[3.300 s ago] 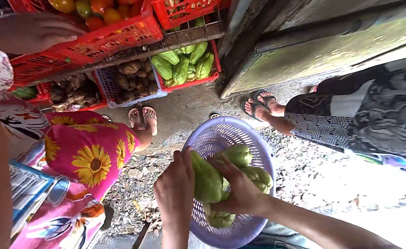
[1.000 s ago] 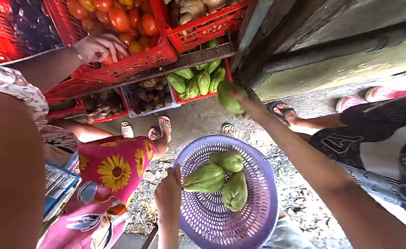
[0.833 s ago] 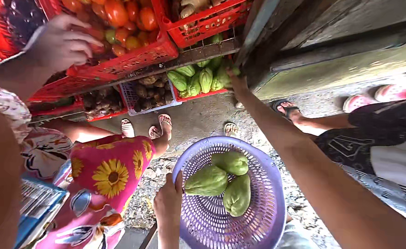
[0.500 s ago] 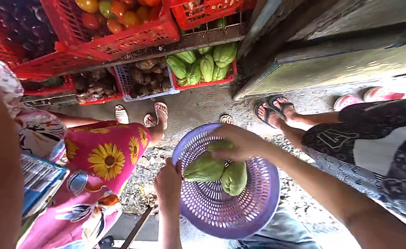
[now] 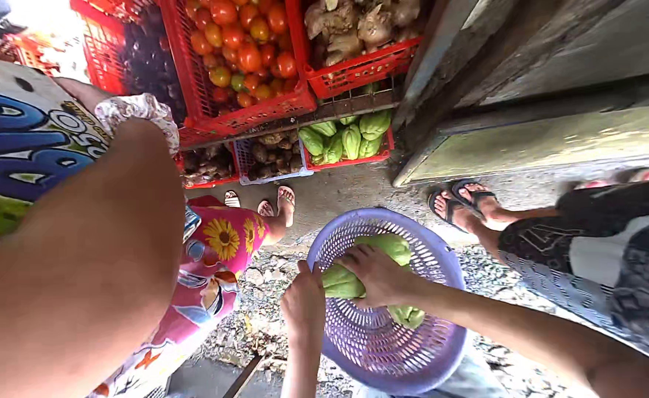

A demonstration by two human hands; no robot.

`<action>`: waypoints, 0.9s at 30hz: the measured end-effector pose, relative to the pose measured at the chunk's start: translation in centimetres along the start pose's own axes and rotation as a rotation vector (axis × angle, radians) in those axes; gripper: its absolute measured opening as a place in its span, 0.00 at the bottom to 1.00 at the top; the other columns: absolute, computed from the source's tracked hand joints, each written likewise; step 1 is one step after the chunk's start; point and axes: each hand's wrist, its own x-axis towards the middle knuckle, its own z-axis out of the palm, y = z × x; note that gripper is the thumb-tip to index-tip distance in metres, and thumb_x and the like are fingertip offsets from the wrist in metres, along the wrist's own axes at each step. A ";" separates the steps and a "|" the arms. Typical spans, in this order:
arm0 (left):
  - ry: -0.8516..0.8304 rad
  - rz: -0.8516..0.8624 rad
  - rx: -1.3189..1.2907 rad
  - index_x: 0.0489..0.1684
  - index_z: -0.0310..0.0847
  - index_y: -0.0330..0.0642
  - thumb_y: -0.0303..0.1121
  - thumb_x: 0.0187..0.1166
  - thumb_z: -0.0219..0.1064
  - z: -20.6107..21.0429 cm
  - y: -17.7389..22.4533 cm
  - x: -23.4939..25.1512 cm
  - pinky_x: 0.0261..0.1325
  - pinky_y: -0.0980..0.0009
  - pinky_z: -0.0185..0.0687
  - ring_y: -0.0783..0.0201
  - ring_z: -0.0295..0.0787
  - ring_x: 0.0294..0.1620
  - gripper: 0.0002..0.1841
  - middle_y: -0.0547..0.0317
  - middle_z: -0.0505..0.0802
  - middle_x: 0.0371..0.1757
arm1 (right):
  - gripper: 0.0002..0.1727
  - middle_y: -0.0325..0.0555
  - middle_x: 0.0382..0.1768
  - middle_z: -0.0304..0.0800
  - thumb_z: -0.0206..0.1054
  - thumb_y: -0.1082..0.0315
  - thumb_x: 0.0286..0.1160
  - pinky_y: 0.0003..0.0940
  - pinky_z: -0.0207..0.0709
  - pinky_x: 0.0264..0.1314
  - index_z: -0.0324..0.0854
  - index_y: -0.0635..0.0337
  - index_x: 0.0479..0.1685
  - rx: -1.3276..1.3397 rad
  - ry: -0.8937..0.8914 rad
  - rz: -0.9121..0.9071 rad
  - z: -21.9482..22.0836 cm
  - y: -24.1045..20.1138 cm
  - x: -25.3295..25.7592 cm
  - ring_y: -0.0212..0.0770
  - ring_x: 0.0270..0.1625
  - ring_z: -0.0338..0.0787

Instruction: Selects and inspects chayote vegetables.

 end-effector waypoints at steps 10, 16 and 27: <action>-0.039 -0.039 -0.025 0.67 0.81 0.37 0.53 0.93 0.50 1.4 -3.0 3.8 0.54 0.38 0.84 0.36 0.93 0.52 0.27 0.35 0.94 0.45 | 0.51 0.62 0.61 0.87 0.89 0.52 0.52 0.56 0.84 0.66 0.68 0.66 0.78 0.890 0.617 0.484 -4.1 3.9 4.4 0.54 0.61 0.90; -0.053 -0.127 -0.070 0.66 0.82 0.40 0.54 0.92 0.52 2.8 -4.5 3.6 0.52 0.38 0.85 0.36 0.94 0.50 0.27 0.37 0.94 0.42 | 0.52 0.58 0.70 0.82 0.62 0.21 0.63 0.53 0.84 0.60 0.71 0.52 0.81 1.489 0.418 0.866 -8.0 14.4 19.5 0.54 0.64 0.87; 0.016 -0.191 -0.132 0.60 0.85 0.41 0.52 0.91 0.55 5.5 -7.3 3.2 0.42 0.39 0.85 0.37 0.94 0.39 0.24 0.40 0.93 0.32 | 0.42 0.65 0.65 0.85 0.69 0.48 0.82 0.49 0.86 0.62 0.59 0.64 0.87 1.271 1.004 0.732 -3.5 18.4 29.5 0.54 0.58 0.91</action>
